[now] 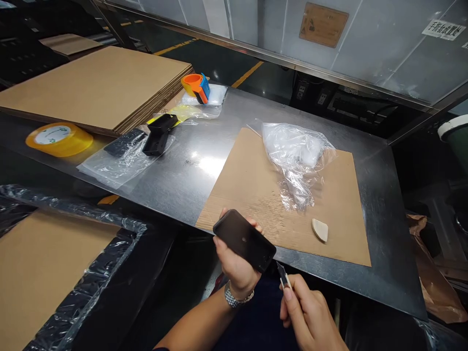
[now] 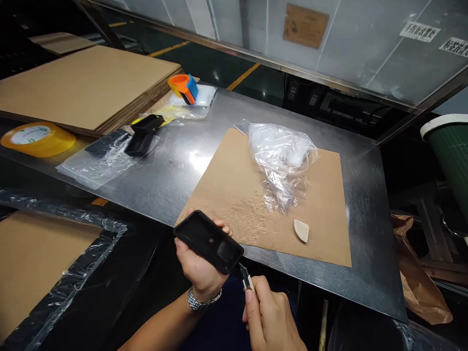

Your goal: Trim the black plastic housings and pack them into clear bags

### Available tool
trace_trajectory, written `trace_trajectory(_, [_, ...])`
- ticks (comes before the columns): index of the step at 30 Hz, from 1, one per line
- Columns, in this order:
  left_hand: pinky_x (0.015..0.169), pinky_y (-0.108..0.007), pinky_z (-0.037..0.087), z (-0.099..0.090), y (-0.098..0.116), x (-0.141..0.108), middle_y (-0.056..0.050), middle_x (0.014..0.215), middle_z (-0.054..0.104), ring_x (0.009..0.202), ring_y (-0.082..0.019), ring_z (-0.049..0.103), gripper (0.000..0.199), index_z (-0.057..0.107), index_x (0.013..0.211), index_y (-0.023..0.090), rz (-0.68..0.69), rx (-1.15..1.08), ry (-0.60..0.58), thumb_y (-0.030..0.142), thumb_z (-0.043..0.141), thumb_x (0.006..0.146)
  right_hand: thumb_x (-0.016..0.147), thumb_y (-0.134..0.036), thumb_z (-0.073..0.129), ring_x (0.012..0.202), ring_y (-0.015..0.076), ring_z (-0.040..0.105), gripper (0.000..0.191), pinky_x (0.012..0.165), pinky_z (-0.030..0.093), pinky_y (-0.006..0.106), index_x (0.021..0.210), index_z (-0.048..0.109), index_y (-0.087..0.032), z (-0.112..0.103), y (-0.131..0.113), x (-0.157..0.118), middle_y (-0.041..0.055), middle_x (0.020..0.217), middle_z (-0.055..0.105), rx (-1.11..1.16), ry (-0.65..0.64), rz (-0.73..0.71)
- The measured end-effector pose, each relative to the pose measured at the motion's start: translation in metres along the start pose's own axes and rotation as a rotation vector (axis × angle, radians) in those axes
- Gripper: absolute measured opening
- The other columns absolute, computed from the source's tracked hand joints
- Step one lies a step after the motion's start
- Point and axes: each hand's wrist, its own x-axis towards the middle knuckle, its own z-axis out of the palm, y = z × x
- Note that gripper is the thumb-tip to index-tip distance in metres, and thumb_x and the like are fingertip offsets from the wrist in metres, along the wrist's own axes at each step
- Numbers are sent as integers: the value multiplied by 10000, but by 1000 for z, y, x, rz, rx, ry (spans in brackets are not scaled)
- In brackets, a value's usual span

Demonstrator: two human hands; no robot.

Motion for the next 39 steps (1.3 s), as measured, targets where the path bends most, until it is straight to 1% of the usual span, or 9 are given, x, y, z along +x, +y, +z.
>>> trace_trajectory(3, [583, -237, 464, -1, -1, 1, -16, 734, 626, 620, -135, 559, 429, 560, 1089, 318, -23, -10, 11, 587, 453, 773, 936, -209, 297, 490, 93, 553, 215, 470, 419, 189, 1015, 493, -166, 2, 5, -2, 9, 663, 595, -251, 66, -176])
trace_trajectory(6, [585, -231, 465, -2, -1, 2, -18, 737, 628, 622, -133, 559, 428, 564, 1072, 310, -30, -21, 11, 588, 471, 760, 896, -110, 357, 591, 143, 615, 404, 529, 479, 227, 1299, 362, -86, 4, 11, -3, 76, 765, 640, -486, 171, -371])
trace_trajectory(8, [578, -233, 468, -2, -1, 2, -20, 736, 630, 624, -136, 562, 420, 562, 1072, 310, -26, -16, 3, 583, 459, 770, 884, -89, 368, 620, 165, 630, 460, 552, 497, 246, 1341, 321, -65, 5, 12, -2, 90, 769, 646, -544, 198, -419])
trace_trajectory(10, [577, -238, 472, -2, -1, 2, -21, 736, 633, 622, -138, 564, 412, 559, 1081, 314, -15, -7, -3, 575, 446, 782, 894, -108, 353, 619, 163, 631, 430, 544, 493, 241, 1323, 352, -77, 3, 9, -2, 83, 769, 647, -503, 161, -376])
trace_trajectory(12, [583, -241, 476, -2, -1, 3, -21, 733, 634, 623, -137, 563, 413, 557, 1092, 316, 3, 0, -16, 570, 444, 786, 917, -153, 316, 589, 144, 618, 358, 520, 470, 222, 1256, 423, -114, -1, 2, -2, 57, 744, 640, -407, 60, -272])
trace_trajectory(14, [583, -242, 479, -3, -2, 3, -21, 726, 634, 625, -137, 563, 423, 556, 1104, 312, 27, 9, -49, 569, 440, 788, 938, -203, 270, 529, 121, 580, 300, 491, 433, 207, 1126, 498, -152, -5, -3, -1, 24, 679, 612, -322, -57, -155])
trace_trajectory(17, [575, -250, 482, -5, -2, 4, -23, 722, 633, 622, -141, 567, 433, 557, 1115, 310, 41, 20, -131, 570, 416, 798, 950, -249, 227, 481, 106, 524, 293, 482, 391, 203, 942, 510, -173, -9, -9, 1, -5, 604, 550, -270, -139, -68])
trace_trajectory(22, [574, -264, 490, -9, -2, 4, -29, 746, 635, 625, -143, 577, 446, 552, 1137, 311, 38, 38, -244, 570, 396, 810, 945, -282, 200, 468, 108, 485, 297, 475, 359, 210, 856, 466, -184, -10, -9, 5, -16, 581, 496, -240, -177, -44])
trace_trajectory(39, [577, -303, 501, -15, -5, 1, -35, 765, 654, 632, -162, 593, 459, 536, 1163, 309, 67, 96, -296, 572, 401, 812, 942, -316, 221, 421, 99, 463, 298, 442, 326, 202, 821, 468, -203, -4, 1, 1, -44, 522, 463, -215, -155, -8])
